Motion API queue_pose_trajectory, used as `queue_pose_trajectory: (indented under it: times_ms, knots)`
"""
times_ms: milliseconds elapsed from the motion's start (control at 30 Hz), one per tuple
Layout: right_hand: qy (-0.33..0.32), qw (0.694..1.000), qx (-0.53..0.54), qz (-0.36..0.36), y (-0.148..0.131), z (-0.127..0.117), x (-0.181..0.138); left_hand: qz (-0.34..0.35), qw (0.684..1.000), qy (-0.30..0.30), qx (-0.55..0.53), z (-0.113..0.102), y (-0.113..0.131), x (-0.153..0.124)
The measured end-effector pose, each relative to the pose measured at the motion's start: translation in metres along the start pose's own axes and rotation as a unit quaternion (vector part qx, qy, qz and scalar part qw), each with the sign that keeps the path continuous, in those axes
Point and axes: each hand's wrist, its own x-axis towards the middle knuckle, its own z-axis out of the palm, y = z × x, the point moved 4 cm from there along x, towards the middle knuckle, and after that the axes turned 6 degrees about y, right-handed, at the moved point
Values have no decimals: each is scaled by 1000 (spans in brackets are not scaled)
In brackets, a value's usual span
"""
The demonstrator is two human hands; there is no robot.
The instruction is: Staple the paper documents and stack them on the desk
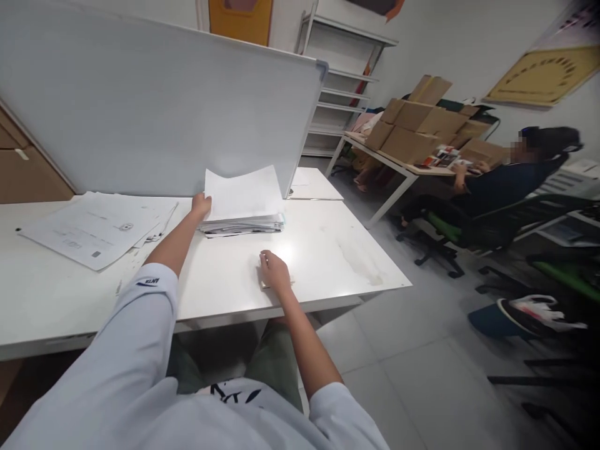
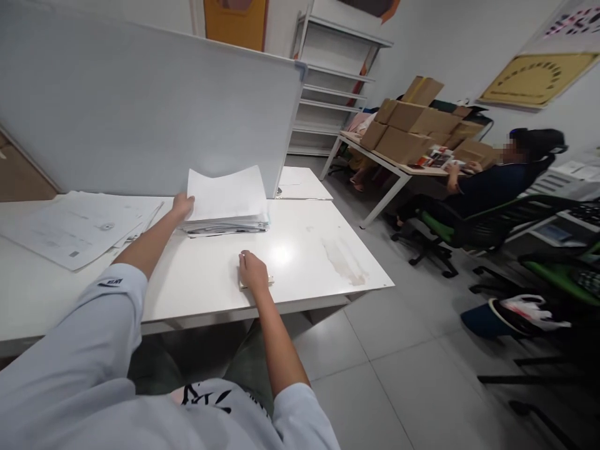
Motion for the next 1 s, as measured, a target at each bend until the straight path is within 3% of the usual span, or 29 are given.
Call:
queue_pose_trajectory:
  times_ms: [167,300,400,433,500,567,633,733,800,900,1000]
  knots:
    - [-11,1000,-16,4,-2,-2,1,50,993,16,110,22,15,5]
    - [-11,1000,-7,2,0,-4,-2,163,975,-32,145,49,27,-43]
    - [-13,1000,3,17,6,-4,-6,285,937,-108,172,53,17,-86]
    - [-20,1000,2,24,8,-4,-7,302,928,-114,186,44,7,-94]
    - [-40,999,-7,26,12,-3,-7,260,937,-55,226,3,-23,-95]
    - [-59,998,-12,23,15,-1,-7,150,949,64,270,-61,-63,-92]
    - [-66,997,-12,25,17,0,-7,73,939,139,305,-126,-100,-101]
    - [-68,997,-13,26,18,2,-8,38,929,133,343,-188,-138,-139]
    - [-68,997,-16,25,19,3,-10,52,917,100,383,-203,-148,-177]
    - [-69,997,-25,32,19,4,-11,77,898,62,428,-200,-149,-241]
    - [-70,996,-33,38,20,5,-11,116,918,26,378,-187,-144,-295]
